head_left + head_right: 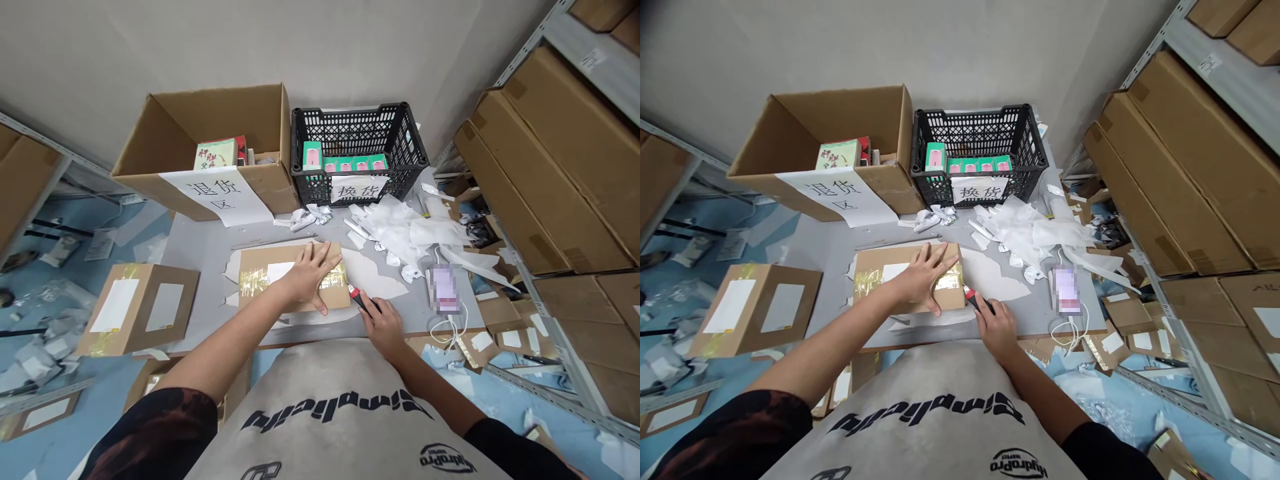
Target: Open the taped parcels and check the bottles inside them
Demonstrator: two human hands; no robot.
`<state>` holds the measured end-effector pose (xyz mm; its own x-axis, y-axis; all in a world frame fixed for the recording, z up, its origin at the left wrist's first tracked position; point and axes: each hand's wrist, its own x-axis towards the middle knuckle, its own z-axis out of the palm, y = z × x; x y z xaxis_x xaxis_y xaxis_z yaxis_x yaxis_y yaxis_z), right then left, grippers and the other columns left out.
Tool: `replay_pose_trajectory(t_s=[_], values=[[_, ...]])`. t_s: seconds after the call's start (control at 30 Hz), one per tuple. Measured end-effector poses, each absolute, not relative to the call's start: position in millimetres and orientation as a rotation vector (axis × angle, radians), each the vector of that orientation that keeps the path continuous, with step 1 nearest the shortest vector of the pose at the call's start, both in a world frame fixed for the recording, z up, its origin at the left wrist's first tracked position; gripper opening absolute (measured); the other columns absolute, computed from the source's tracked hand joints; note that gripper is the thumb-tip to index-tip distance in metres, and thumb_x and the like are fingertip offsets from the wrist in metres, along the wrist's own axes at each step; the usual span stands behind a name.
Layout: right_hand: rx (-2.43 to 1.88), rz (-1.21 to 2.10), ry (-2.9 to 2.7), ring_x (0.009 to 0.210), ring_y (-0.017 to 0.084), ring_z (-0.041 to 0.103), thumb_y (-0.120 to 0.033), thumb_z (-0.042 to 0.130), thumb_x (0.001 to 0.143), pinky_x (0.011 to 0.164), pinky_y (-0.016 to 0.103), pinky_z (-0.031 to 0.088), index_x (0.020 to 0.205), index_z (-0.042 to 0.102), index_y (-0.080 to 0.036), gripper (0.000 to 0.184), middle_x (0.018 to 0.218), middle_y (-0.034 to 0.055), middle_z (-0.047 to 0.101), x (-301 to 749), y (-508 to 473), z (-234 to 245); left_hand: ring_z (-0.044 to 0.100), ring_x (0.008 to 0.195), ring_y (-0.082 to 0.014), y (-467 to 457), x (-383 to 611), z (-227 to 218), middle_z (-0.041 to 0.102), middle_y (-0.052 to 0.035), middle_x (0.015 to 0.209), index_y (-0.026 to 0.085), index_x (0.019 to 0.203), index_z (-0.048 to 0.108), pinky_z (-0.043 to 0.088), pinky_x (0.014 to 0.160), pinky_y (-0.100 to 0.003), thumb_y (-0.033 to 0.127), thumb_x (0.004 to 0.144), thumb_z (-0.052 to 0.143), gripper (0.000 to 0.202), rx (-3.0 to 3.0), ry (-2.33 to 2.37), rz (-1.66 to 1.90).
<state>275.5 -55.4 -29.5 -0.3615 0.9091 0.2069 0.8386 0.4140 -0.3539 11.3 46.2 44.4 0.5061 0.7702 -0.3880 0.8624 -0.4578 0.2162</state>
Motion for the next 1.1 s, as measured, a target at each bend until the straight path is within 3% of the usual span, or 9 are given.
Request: replay_pose_trajectory(t_s=[0.17, 0.4, 0.67, 0.97, 1.1], values=[[-1.502, 0.285, -2.198, 0.085, 0.027, 0.059, -0.032, 0.044, 0.097, 0.077, 0.040, 0.050, 0.154, 0.028, -0.033, 0.059, 0.098, 0.0113, 0.064, 268.0, -60.3, -27.4, -0.008, 0.139, -0.0594, 45.0, 10.3, 45.0, -0.012, -0.0169, 0.162, 0.028, 0.156, 0.002, 0.009, 0.109, -0.067, 0.079, 0.039, 0.077, 0.149, 2.379, 1.342, -0.316], [-1.454, 0.168, -2.502, 0.088, 0.025, 0.056, -0.035, 0.046, 0.097, 0.080, 0.039, 0.044, 0.142, 0.050, -0.031, 0.046, 0.103, 0.0110, 0.064, 297.6, -26.5, -10.8, -0.007, 0.140, -0.0589, 44.9, 9.8, 43.5, -0.010, -0.0170, 0.162, 0.026, 0.156, 0.001, 0.009, 0.109, -0.066, 0.081, 0.039, 0.075, 0.149, 2.385, 1.344, -0.296], [-1.100, 0.028, -2.839, 0.088, 0.023, 0.053, -0.030, 0.047, 0.096, 0.078, 0.035, 0.039, 0.137, 0.055, -0.038, 0.042, 0.099, 0.0094, 0.065, 321.2, 31.8, 23.7, -0.005, 0.139, -0.0596, 45.2, 8.8, 43.4, -0.010, -0.0182, 0.162, 0.025, 0.156, -0.001, 0.007, 0.109, -0.066, 0.082, 0.040, 0.074, 0.150, 2.405, 1.330, -0.289], [-1.425, 0.177, -2.586, 0.089, 0.025, 0.057, -0.037, 0.045, 0.097, 0.081, 0.037, 0.045, 0.143, 0.050, -0.031, 0.047, 0.104, 0.0113, 0.065, 300.3, -3.3, -5.3, -0.005, 0.139, -0.0600, 48.3, 12.3, 44.4, -0.008, -0.0180, 0.162, 0.024, 0.156, 0.004, 0.006, 0.110, -0.065, 0.082, 0.040, 0.074, 0.148, 2.352, 1.411, -0.250], [-1.691, 0.277, -2.301, 0.092, 0.026, 0.061, -0.035, 0.038, 0.099, 0.081, 0.035, 0.049, 0.152, 0.035, -0.026, 0.054, 0.102, 0.0126, 0.064, 269.0, -37.3, -27.9, -0.006, 0.138, -0.0613, 48.9, 13.0, 42.3, -0.008, -0.0178, 0.162, 0.025, 0.156, 0.004, 0.005, 0.109, -0.067, 0.082, 0.039, 0.074, 0.148, 2.331, 1.425, -0.232]])
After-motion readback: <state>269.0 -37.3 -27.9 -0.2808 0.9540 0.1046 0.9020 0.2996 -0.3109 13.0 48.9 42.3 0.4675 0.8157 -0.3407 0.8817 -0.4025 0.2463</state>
